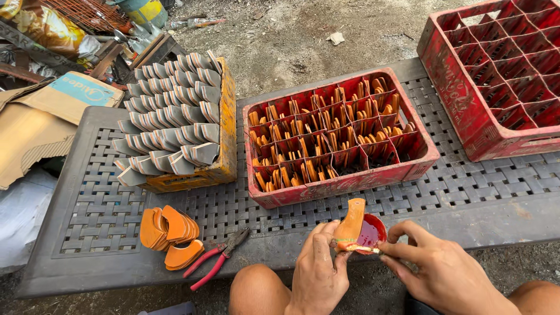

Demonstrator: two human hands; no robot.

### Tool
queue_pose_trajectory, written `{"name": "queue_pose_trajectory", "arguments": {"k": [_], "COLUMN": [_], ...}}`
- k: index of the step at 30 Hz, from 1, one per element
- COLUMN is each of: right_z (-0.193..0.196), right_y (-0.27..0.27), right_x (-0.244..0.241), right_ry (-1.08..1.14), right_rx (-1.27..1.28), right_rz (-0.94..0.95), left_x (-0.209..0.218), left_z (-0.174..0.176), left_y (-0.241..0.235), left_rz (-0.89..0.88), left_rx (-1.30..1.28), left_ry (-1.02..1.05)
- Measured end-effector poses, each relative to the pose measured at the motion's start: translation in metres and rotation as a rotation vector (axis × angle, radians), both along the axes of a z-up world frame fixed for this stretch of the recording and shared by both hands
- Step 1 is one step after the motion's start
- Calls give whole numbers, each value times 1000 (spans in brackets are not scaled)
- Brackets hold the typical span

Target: The person paints small curved wooden pieces with red paint using a brush. They dip the brush into a small container of paint, apply it to each piece, and place the finished pieces into a red crate. The process is repeated for multiple pieces.

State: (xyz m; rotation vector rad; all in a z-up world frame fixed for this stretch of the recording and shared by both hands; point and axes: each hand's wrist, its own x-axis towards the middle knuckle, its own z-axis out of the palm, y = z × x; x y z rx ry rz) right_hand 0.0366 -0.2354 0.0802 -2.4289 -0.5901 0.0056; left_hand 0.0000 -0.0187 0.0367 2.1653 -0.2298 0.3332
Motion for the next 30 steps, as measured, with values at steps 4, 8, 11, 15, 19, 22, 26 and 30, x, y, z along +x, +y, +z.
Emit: {"name": "queue_pose_trajectory", "arguments": {"k": [4,8,11,15,19,22,26,30], "right_z": [-1,-3,-7,0,13,9,-4,-8], "right_y": [-9,-17,-14,-20,-26,-25,-26,-34], "right_x": [11,9,9,18,21,13,5,19], "right_ry": [74,-9,151,33,-156,-183,51,65], "right_rx": [-160,84,60,-119,34,17,-108,153], "right_rz": [-267,-122,-63,-387,-314,-250,-165,131], "left_x": [-4,1,-2,-6,-2,-3,-5,-6], "left_z": [-2,-2,-4,-5,-2,-3,-6,-9], "left_y": [0,-1,-1,-1,-2,-2,-2,0], "left_rz": [-30,-38,-53,-92,-110,-114,-112,-101], "left_rx": [40,33,-9,94,23,31,69,-1], "left_ry": [-109,-52,26,-159,-27,-66,-129,4]}}
